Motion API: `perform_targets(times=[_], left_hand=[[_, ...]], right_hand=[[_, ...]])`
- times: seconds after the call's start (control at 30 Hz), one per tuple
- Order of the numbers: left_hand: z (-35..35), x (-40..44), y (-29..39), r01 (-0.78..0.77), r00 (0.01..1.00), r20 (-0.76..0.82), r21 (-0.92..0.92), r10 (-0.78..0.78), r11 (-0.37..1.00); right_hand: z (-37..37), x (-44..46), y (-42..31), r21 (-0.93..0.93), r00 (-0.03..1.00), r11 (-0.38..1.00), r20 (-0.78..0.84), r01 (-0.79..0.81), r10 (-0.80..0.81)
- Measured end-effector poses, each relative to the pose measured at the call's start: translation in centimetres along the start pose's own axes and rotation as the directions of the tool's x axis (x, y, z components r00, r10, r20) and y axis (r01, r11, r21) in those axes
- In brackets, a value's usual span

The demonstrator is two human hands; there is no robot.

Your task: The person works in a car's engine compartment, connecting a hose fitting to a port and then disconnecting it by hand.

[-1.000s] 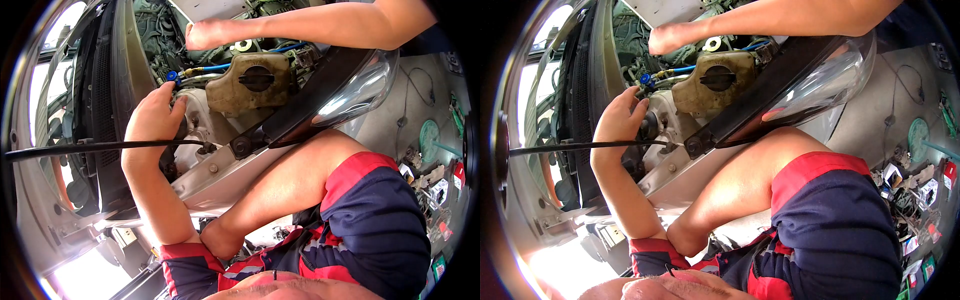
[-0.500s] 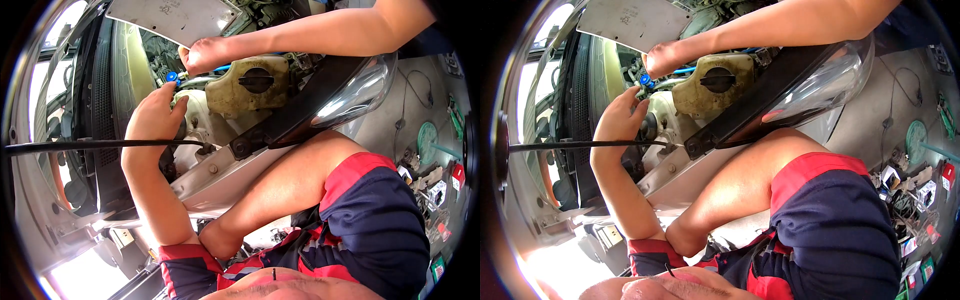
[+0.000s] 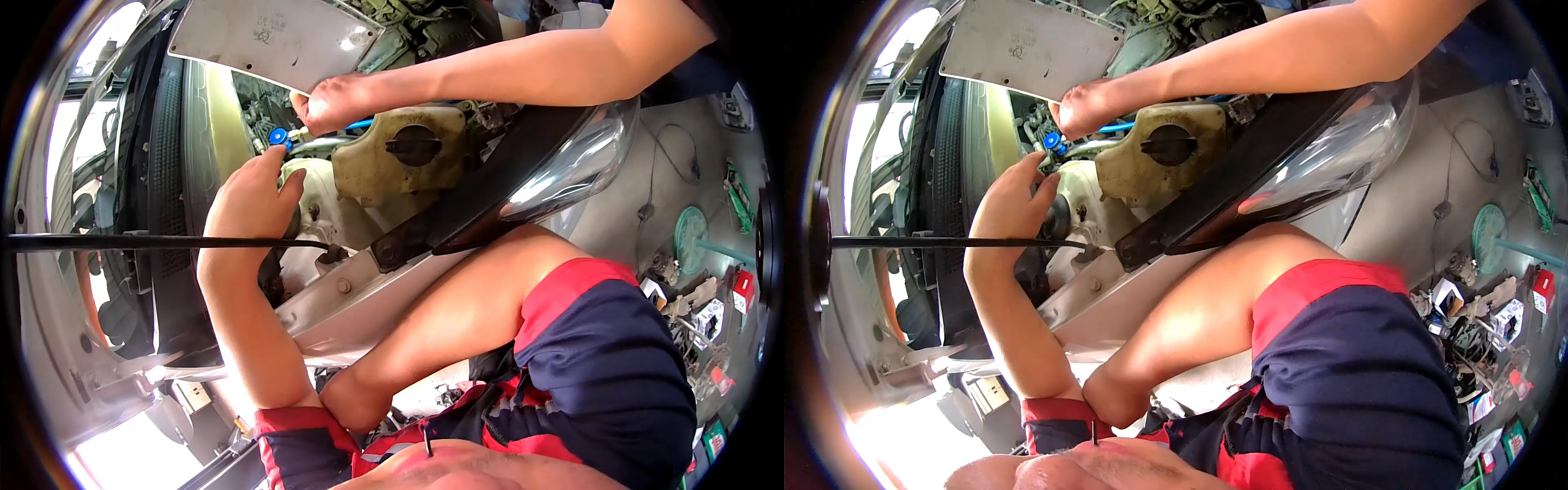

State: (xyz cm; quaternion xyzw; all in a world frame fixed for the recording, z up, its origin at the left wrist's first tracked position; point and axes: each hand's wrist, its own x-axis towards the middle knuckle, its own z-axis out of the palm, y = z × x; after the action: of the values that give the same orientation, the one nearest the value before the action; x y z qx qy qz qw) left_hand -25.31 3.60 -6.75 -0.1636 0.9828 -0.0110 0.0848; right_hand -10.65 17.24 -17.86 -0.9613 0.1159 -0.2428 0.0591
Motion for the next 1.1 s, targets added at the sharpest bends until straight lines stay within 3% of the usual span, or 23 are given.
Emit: perform_targets(times=[0.07,0.17,0.3,0.37,0.43,0.5,0.57,0.63,0.7,0.8,0.87,0.97,1.1], left_hand=[[0.2,-0.1,-0.2,-0.010,1.000,-0.021,0.006,0.010,1.000],[0.0,-0.2,-0.2,-0.007,1.000,-0.024,0.000,0.007,1.000],[0.1,-0.2,-0.5,-0.032,0.998,-0.047,-0.027,0.031,0.999],[-0.4,-0.3,0.3,0.020,1.000,-0.004,-0.036,-0.020,0.999],[-0.5,-0.2,0.2,0.026,0.999,0.020,-0.022,-0.026,0.999],[-0.2,-0.3,-0.1,-0.014,0.999,-0.031,-0.028,0.013,1.000],[-0.2,-0.3,0.0,-0.023,0.999,-0.041,-0.026,0.022,0.999],[-0.7,-0.4,0.5,0.001,1.000,-0.009,-0.018,-0.001,1.000],[-0.7,-0.4,0.5,0.011,1.000,-0.002,-0.019,-0.011,1.000],[-0.7,-0.2,0.4,0.018,1.000,0.016,-0.015,-0.018,1.000],[-0.8,-0.3,0.5,0.025,0.999,0.028,-0.017,-0.024,1.000],[-0.8,-0.5,0.5,0.033,0.998,0.045,-0.018,-0.032,0.999],[-0.6,-0.4,0.2,0.003,1.000,0.003,-0.018,-0.003,1.000]], right_hand=[[0.1,0.1,0.1,-0.073,0.998,0.996,0.018,0.053,-0.052],[0.0,0.1,0.0,-0.011,1.000,1.000,0.024,-0.008,0.008],[-0.1,-0.3,0.0,0.139,0.983,0.990,-0.175,-0.024,0.049],[2.2,0.5,0.2,0.308,0.951,0.951,-0.281,-0.038,0.129],[3.3,1.2,0.6,0.221,0.928,0.974,-0.369,0.039,0.046],[4.5,1.0,0.8,0.298,0.937,0.954,-0.345,0.044,0.065],[1.3,0.4,0.5,0.102,0.988,0.995,-0.154,0.023,-0.007],[3.0,0.7,0.3,0.281,0.946,0.959,-0.317,0.030,0.063],[3.6,0.8,0.5,0.266,0.941,0.963,-0.336,0.046,0.048],[0.5,-0.1,0.4,0.090,0.981,0.995,-0.190,0.049,-0.032],[0.2,-0.2,0.1,0.141,0.987,0.990,-0.155,-0.009,0.031],[-0.3,-0.1,0.3,-0.001,0.992,0.996,-0.089,0.088,-0.088],[-0.8,-0.5,0.1,0.042,0.996,0.999,-0.090,0.028,-0.024]])
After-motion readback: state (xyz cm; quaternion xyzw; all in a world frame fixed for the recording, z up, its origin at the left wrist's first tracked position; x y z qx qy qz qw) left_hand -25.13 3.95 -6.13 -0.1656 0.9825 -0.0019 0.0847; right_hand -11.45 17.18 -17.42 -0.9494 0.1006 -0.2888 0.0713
